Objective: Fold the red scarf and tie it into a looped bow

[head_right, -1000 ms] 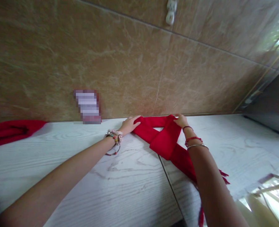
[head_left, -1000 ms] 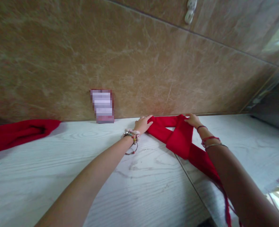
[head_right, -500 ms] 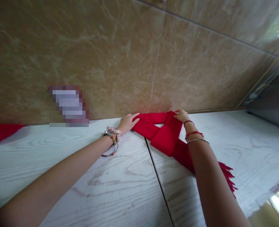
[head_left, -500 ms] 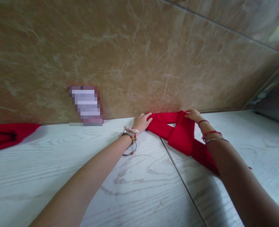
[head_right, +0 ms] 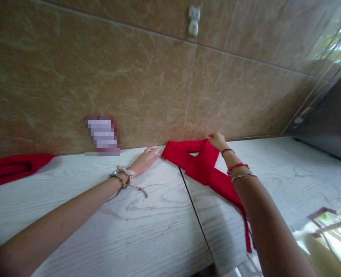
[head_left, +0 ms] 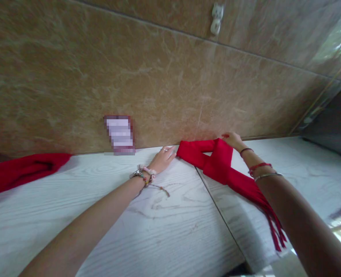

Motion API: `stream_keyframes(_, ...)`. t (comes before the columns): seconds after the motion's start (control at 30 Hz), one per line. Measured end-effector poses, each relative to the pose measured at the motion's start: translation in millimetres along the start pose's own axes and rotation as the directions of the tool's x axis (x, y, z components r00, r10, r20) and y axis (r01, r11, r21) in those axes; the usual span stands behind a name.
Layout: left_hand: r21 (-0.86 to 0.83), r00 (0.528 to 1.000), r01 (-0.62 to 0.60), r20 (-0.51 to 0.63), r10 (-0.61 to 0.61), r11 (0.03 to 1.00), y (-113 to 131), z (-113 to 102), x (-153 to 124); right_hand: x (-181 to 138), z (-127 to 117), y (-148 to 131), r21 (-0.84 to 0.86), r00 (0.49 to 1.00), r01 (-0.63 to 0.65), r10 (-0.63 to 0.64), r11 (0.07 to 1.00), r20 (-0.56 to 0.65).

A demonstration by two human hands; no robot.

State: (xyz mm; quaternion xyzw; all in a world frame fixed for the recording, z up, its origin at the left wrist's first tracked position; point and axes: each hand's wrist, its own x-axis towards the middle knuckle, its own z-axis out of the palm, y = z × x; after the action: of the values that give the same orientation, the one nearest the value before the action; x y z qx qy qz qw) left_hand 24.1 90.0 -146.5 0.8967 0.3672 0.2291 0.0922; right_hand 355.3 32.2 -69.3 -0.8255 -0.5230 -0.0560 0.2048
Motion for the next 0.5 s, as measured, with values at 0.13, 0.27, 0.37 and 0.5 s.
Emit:
stream_keyframes(0.13, 0.064, 0.981, -0.169, 0.111, 0.161, 0.984, -32.6, -46.8, -70.5, -37.7, -17.9, -58.8, 0.081, 0.982, 0.189, -0.188, 0.979, -0.01)
stream_keyframes(0.27, 0.154, 0.97, -0.17, 0.199, 0.138, 0.973, -67.0, -96.5, -144.6, -96.5, -15.3, -136.7, 0.264, 0.87, 0.468, -0.492, 0.843, 0.026)
stream_keyframes(0.37, 0.177, 0.991, -0.075, 0.125, 0.053, 0.981, -92.1, -120.2, -190.1, -148.1, 5.0, -195.1, 0.332, 0.809, 0.527, -0.582, 0.782, 0.087)
stream_keyframes(0.5, 0.125, 0.994, 0.095, -0.058, -0.088, 0.988, -114.7, -137.2, -229.0, -205.1, 38.3, -247.5, 0.384, 0.634, 0.645, -0.743, 0.661, 0.213)
